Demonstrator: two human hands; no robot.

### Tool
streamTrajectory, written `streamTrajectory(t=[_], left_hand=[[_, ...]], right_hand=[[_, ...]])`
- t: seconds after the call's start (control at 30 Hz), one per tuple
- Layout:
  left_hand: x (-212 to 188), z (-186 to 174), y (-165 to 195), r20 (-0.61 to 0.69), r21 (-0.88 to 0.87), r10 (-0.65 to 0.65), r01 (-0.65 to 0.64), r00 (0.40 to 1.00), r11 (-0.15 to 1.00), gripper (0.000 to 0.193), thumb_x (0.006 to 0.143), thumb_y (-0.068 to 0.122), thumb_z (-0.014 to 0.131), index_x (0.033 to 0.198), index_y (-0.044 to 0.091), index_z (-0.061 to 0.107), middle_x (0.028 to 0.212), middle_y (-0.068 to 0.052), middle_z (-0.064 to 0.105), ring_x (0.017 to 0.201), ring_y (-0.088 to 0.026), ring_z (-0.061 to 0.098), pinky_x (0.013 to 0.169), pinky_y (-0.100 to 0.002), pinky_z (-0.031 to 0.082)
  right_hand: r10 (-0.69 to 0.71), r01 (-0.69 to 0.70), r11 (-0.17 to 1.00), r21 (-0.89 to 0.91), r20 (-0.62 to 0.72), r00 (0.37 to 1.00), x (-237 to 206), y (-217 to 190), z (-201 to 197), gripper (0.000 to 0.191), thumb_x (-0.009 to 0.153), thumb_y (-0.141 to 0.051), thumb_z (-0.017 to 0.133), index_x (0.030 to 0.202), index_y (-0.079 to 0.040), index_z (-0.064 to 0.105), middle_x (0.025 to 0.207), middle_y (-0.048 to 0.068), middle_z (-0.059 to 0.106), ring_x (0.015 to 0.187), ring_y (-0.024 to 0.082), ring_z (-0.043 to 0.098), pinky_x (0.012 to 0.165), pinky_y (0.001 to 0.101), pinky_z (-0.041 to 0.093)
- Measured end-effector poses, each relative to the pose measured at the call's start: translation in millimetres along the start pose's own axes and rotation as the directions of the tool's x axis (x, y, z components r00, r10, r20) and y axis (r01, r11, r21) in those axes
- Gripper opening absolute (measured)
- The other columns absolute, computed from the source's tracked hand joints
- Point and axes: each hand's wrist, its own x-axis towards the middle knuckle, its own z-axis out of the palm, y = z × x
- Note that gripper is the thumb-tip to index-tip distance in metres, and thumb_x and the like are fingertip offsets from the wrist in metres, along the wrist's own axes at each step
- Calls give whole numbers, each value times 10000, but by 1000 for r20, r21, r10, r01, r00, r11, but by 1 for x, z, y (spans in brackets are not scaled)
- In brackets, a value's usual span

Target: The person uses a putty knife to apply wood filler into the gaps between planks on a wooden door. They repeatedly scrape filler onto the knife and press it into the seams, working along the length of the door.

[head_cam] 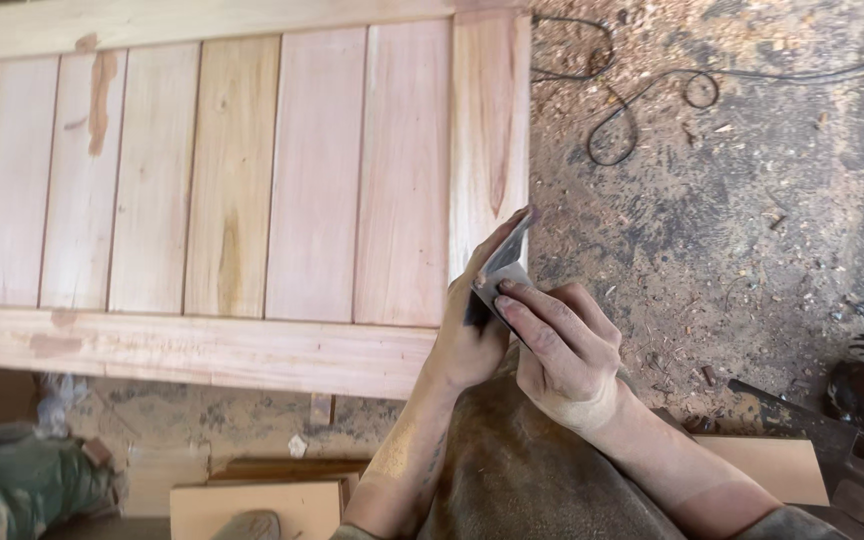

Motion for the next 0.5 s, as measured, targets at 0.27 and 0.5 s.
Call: streamTrajectory(t=[0.27,0.5], left_hand=[[5,14,-8,25,-23,-42,42,999,999,914,699,-170,290,1607,-70,271,1678,-264,339,1607,-301,304,1344,-415,240],[4,24,-27,69,54,-115,112,991,992,877,730,-122,323,1605,-92,276,1647,-279,398,1576,-317,361,1319,-403,270]], right_hand=[[103,-110,991,-71,-93,990,3,19,-8,416,802,215,653,1174,29,679,1160,180,728,811,276,670,668,362,558],[227,-240,966,-96,-132,965,-13,35,-21,474,767,201,605,1210,46,667,1162,198,713,859,299,693,701,379,573]])
